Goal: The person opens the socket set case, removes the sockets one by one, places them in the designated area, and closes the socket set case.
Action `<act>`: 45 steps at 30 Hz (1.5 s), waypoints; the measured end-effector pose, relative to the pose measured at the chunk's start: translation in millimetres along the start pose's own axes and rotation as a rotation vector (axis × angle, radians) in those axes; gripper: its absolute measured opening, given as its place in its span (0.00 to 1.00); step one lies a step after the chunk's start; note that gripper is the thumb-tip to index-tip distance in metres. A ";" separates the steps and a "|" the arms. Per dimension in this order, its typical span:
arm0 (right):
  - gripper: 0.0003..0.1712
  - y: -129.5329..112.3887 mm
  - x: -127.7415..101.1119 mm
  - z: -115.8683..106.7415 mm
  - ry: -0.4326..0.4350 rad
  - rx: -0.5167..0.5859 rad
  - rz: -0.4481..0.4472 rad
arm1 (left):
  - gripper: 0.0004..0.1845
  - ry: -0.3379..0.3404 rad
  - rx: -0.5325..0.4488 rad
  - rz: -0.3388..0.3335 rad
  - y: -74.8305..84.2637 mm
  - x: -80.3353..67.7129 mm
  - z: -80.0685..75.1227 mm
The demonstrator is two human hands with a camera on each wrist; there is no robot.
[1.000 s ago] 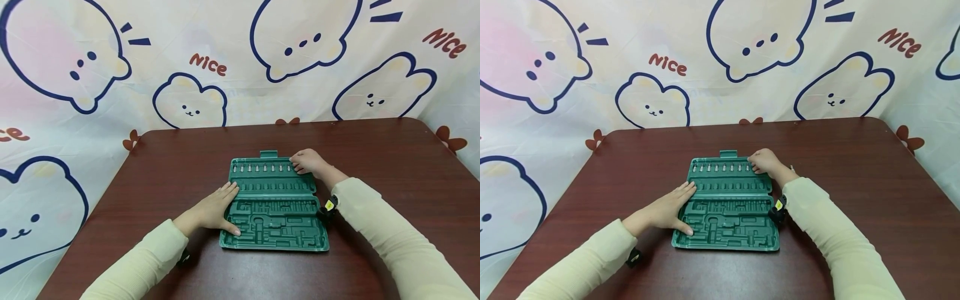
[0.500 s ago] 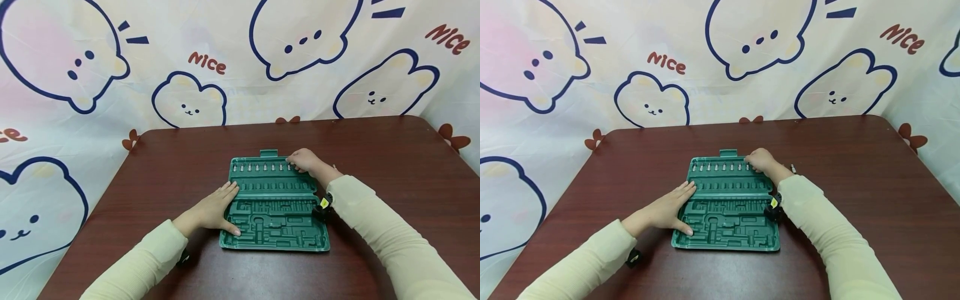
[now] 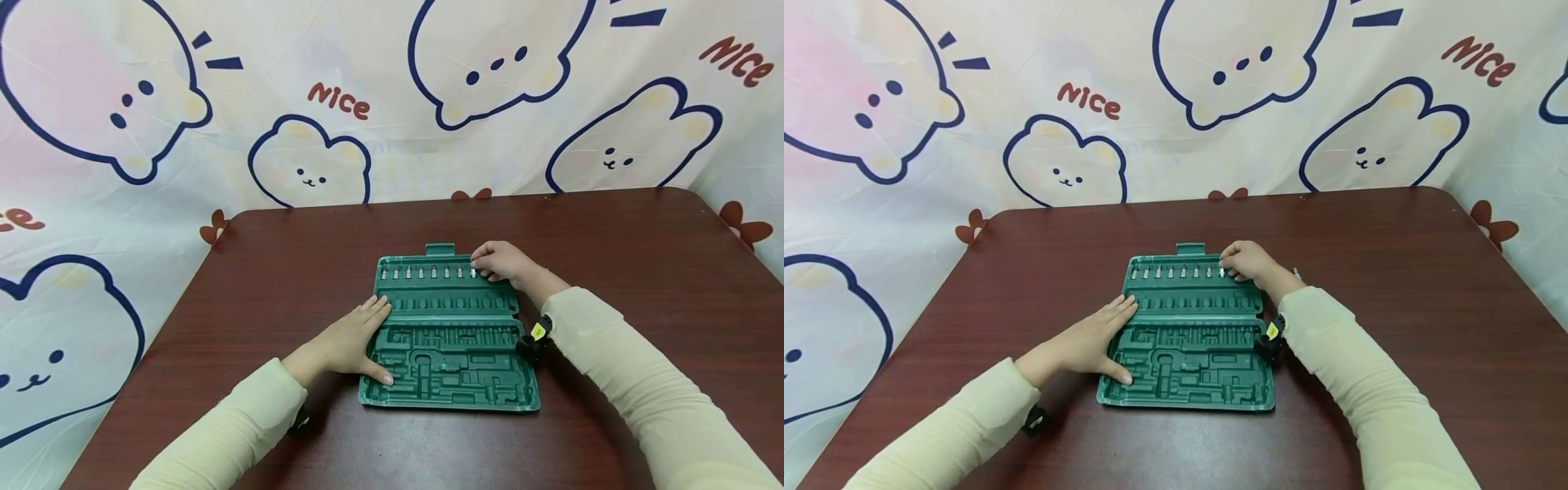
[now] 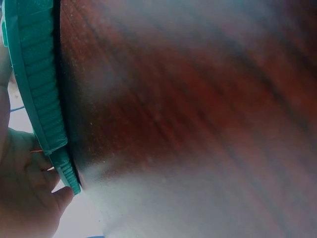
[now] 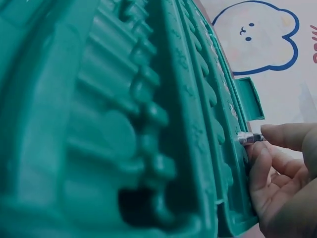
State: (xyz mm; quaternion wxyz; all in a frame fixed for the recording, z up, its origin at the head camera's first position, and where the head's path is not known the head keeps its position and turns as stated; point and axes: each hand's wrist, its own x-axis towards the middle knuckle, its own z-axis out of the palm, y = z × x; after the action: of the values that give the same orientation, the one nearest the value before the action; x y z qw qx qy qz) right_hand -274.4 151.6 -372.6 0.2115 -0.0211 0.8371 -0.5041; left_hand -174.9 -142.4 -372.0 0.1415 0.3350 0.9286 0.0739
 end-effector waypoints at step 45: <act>0.22 19.6 -42.4 -39.8 0.115 0.288 -0.096 | 0.62 -0.026 0.021 -0.002 -0.3 0.4 -1.6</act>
State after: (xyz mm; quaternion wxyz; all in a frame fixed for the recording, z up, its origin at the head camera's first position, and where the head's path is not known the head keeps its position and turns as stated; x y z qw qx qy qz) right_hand -247.3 205.1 -359.2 0.1396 -0.0017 0.7650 -0.6288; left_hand -175.9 -142.4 -370.6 0.1500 0.3364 0.9278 0.0595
